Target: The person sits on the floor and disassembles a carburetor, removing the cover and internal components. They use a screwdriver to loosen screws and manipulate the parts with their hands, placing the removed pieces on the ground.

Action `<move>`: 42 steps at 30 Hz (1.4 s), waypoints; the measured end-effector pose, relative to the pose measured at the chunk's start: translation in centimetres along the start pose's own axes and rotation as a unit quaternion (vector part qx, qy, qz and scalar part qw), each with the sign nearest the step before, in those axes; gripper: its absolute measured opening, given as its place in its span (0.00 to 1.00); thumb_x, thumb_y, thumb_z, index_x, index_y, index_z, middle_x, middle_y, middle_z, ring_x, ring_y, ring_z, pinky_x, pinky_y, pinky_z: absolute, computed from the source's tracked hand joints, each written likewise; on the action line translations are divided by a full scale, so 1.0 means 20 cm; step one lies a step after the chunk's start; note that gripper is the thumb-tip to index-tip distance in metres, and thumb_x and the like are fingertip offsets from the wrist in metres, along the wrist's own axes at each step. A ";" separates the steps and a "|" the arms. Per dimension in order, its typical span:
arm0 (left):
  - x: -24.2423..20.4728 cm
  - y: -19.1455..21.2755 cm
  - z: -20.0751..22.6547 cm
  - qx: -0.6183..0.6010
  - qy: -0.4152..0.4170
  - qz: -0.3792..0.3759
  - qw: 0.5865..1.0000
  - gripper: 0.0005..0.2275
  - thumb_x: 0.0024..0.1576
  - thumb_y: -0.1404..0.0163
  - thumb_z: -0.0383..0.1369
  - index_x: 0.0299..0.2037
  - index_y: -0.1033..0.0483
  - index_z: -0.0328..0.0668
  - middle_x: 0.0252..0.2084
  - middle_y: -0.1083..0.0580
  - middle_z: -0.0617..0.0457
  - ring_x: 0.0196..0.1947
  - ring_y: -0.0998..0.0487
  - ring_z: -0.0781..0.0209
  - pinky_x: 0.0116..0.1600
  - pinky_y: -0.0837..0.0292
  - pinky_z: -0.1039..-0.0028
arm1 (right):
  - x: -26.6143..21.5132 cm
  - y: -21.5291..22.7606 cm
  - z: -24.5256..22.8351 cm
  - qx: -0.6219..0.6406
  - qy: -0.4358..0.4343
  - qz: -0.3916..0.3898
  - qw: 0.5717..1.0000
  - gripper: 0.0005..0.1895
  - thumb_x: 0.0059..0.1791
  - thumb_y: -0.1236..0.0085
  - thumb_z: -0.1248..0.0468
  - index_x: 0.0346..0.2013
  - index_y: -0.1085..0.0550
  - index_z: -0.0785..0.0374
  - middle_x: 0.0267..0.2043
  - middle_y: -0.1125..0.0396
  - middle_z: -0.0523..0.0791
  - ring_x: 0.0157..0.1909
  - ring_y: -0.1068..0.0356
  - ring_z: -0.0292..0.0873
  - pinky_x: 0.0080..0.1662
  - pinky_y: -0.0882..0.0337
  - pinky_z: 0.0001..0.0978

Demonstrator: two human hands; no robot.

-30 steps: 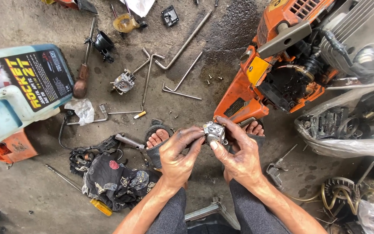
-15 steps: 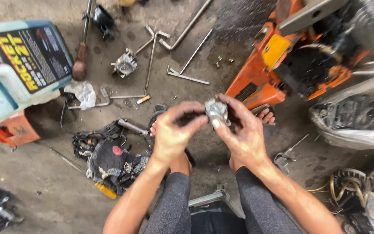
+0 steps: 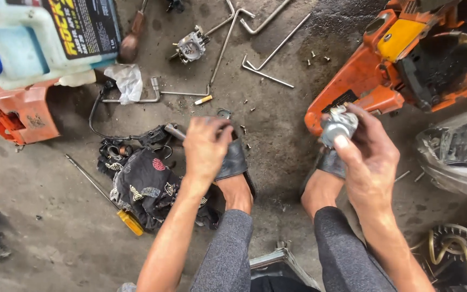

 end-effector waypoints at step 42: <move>-0.13 0.03 0.71 -0.427 0.134 -0.153 0.881 0.05 0.52 0.38 0.23 0.38 0.16 0.36 0.38 0.17 0.50 0.40 0.17 0.65 0.50 0.21 0.80 | -0.15 -0.04 -0.23 -0.036 -0.003 -0.072 0.997 0.30 0.47 0.38 0.57 0.61 0.31 0.68 0.57 0.26 0.55 0.58 0.24 0.45 0.60 0.25 0.33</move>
Point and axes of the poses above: each hand's wrist, its own x-axis towards the middle knuckle, its own y-axis out of the back of the hand, z = x × y, the point moved 5 cm from there along x, towards the middle knuckle
